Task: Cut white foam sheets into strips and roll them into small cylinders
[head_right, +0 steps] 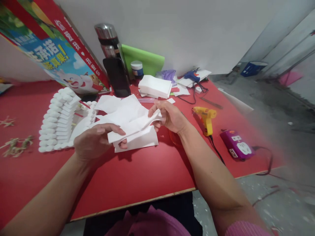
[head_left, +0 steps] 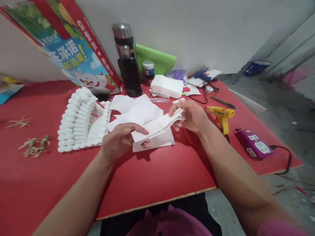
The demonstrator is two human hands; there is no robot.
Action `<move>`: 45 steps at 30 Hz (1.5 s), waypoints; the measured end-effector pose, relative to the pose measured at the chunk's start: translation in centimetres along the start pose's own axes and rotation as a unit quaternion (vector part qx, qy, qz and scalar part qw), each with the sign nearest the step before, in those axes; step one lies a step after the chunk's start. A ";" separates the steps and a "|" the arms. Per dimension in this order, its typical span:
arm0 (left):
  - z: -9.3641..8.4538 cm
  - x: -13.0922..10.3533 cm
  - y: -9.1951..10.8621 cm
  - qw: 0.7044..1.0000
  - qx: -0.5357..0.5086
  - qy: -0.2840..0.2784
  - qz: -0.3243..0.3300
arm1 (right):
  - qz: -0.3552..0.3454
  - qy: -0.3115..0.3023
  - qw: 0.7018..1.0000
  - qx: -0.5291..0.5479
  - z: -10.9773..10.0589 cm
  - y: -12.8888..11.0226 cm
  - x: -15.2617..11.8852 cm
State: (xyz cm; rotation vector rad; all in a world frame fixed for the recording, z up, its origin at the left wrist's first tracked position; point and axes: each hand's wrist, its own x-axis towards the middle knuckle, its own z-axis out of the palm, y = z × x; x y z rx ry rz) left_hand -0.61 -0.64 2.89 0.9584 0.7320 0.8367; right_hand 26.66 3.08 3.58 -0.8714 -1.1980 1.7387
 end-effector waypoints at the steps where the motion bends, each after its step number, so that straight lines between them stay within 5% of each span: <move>1: 0.0 0.1 -0.2 1.000 0.014 0.011 0.005 | -0.006 0.019 0.999 -0.028 0.2 0.1 0.0; 6: 0.1 0.3 -0.7 0.993 0.104 0.055 -0.009 | -0.035 0.088 0.988 -0.124 0.7 0.5 0.2; 14: -0.6 0.0 -0.2 0.980 0.123 -0.080 -0.137 | 0.007 0.058 0.992 -0.108 0.2 -0.1 -0.2; 22: 1.2 0.2 -1.7 0.975 0.081 -0.068 -0.196 | 0.015 0.005 0.978 -0.206 3.5 0.8 -0.6; 34: 0.3 0.4 -1.6 0.978 0.057 -0.088 -0.183 | -0.035 0.124 0.971 -0.202 2.0 0.2 -0.1; 36: 0.3 0.3 -1.7 0.979 0.046 -0.083 -0.181 | -0.036 0.151 0.931 -0.332 1.4 -0.8 -1.0; 37: 0.3 0.3 -1.7 0.980 0.039 -0.077 -0.179 | -0.033 0.164 0.885 -0.434 1.1 -1.3 -1.7; 40: 0.3 0.3 -1.8 0.985 0.021 -0.045 -0.164 | 0.048 0.171 0.664 -0.726 0.1 -2.3 -4.4; 41: 0.4 0.3 -1.7 0.986 0.018 -0.033 -0.160 | 0.090 0.148 0.618 -0.767 -0.2 -2.3 -5.3; 43: 0.4 0.4 -1.7 0.987 0.017 -0.017 -0.158 | 0.142 0.101 0.567 -0.805 -0.5 -1.8 -6.7; 45: 0.3 0.4 -1.6 0.987 0.019 -0.007 -0.161 | 0.146 0.083 0.549 -0.819 -0.6 -0.9 -7.4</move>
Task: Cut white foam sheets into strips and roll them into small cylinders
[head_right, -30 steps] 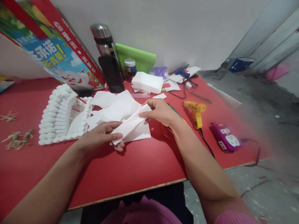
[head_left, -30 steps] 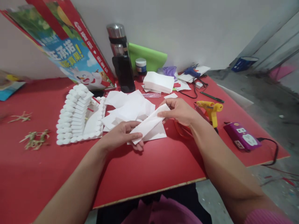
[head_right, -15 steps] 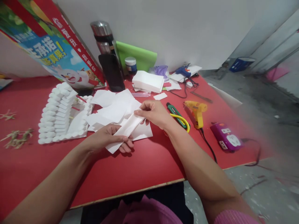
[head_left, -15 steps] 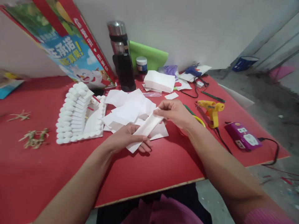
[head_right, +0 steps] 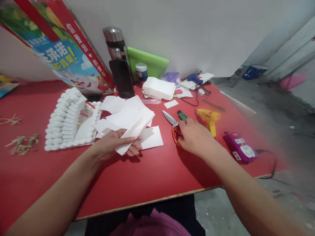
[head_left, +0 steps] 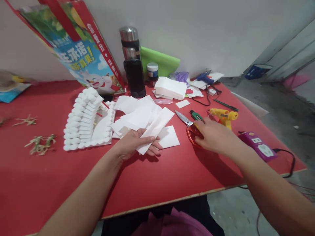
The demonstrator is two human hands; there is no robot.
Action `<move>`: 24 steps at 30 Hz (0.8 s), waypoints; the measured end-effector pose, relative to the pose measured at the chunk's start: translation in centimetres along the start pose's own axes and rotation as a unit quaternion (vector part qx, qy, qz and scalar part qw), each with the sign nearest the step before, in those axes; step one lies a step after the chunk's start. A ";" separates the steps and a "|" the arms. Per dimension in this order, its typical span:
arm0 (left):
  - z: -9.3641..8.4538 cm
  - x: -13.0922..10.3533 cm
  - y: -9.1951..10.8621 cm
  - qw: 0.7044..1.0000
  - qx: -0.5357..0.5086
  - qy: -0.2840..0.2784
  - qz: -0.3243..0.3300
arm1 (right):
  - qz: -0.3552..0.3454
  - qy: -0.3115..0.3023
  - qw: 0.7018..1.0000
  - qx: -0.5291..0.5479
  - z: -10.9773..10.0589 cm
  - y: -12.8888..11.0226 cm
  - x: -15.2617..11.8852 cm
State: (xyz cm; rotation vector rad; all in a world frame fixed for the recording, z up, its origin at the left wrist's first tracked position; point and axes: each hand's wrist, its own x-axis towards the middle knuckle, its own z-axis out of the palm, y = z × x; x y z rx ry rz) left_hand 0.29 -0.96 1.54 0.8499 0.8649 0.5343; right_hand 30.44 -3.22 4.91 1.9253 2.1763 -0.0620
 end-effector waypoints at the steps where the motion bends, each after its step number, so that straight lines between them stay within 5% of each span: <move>1: 0.0 0.0 0.0 1.000 -0.001 0.005 -0.001 | 0.002 0.007 1.000 -0.007 0.4 -0.2 -0.1; 8: 0.1 -0.1 0.3 0.999 -0.007 0.042 0.002 | 0.059 -0.006 0.998 -0.017 1.7 -0.6 0.9; 13: 0.1 0.0 0.6 0.997 -0.043 0.050 0.029 | 0.052 0.010 0.990 0.133 1.4 1.1 0.4; 19: 0.0 0.0 0.6 0.996 -0.060 0.044 0.048 | -0.073 -0.046 0.897 0.434 0.2 2.0 -1.2; 24: 0.0 -0.2 0.7 0.994 -0.069 0.040 0.075 | -0.161 -0.099 0.835 0.516 -0.7 1.5 -2.2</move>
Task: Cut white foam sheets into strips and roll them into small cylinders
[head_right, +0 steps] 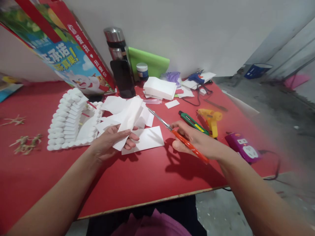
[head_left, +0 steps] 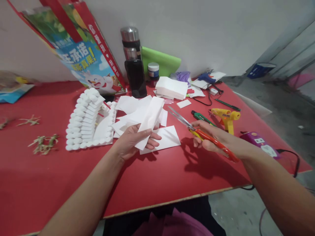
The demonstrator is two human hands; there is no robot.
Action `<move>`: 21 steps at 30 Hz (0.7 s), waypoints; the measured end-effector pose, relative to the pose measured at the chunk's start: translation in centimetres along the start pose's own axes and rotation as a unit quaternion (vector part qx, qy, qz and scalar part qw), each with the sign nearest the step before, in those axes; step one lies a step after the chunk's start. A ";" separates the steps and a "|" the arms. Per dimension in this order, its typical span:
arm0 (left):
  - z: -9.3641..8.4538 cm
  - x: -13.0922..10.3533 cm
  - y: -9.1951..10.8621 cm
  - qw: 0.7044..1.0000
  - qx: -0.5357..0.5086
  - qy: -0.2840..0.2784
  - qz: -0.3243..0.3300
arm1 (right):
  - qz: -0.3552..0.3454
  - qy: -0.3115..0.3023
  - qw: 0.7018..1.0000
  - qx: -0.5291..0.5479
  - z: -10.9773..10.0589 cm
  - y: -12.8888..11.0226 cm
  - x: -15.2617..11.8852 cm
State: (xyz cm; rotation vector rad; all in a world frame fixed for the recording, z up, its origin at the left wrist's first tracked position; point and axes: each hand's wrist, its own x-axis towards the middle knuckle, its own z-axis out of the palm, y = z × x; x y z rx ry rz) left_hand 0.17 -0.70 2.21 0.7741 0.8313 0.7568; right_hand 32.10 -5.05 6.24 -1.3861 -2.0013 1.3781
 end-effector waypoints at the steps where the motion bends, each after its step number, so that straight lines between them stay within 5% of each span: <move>1: 0.0 0.0 0.0 1.000 -0.001 -0.002 0.002 | -0.010 -0.019 1.000 0.002 0.1 -0.2 -0.1; 10: 0.4 0.0 -0.4 1.000 -0.010 -0.023 -0.002 | 0.007 -0.134 0.991 -0.012 1.0 -1.9 0.9; 21: 1.0 0.0 -0.7 0.999 -0.007 -0.039 -0.020 | 0.004 -0.145 0.989 -0.018 1.7 -2.5 1.9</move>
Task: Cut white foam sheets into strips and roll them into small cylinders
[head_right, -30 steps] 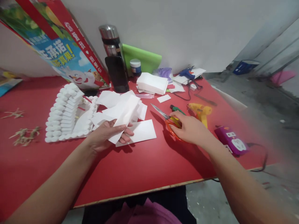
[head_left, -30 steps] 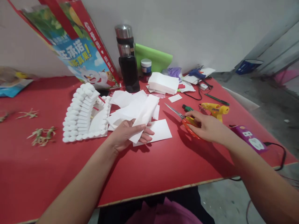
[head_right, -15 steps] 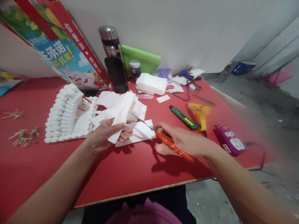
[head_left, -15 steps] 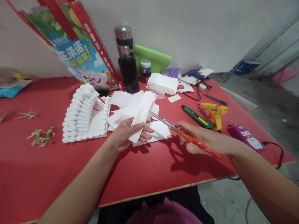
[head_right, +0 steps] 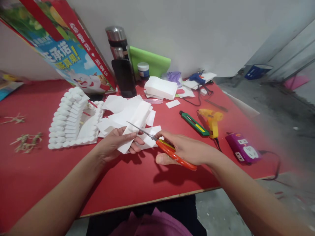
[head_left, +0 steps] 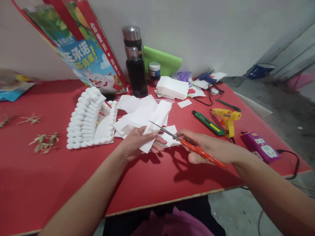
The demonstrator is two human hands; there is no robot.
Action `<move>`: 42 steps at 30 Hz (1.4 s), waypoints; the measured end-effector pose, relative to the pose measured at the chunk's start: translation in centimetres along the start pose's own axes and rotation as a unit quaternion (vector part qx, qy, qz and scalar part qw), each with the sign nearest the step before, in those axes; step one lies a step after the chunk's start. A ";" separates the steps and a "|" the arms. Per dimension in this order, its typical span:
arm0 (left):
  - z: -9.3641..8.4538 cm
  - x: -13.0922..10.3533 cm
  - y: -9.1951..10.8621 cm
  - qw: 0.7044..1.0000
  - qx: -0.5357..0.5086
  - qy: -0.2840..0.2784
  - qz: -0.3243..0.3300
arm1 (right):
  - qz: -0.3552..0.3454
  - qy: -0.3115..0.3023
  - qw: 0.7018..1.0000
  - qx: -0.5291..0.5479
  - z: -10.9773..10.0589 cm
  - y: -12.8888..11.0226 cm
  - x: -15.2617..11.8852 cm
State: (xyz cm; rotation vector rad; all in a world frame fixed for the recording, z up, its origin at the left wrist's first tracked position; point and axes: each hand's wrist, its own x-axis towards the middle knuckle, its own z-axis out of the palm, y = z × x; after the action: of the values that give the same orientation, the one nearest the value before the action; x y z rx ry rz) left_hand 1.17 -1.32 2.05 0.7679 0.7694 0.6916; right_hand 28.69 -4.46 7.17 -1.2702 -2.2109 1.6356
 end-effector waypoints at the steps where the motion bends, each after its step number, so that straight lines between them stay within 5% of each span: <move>1: 0.0 0.0 0.0 1.000 0.000 -0.001 -0.001 | 0.004 -0.002 1.000 0.002 0.0 0.0 0.0; 33: -0.1 -0.2 0.4 1.000 0.012 -0.023 0.000 | -0.001 0.093 0.992 0.085 1.2 0.4 1.7; 42: -0.3 0.1 0.5 0.997 -0.077 0.010 -0.011 | 0.033 0.208 0.975 0.072 1.9 1.4 2.0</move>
State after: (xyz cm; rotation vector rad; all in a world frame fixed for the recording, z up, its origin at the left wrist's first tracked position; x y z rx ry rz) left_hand 0.85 -0.85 2.25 0.6128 0.7332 0.7307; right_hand 27.16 -4.43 4.49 -1.4938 -1.7882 1.3651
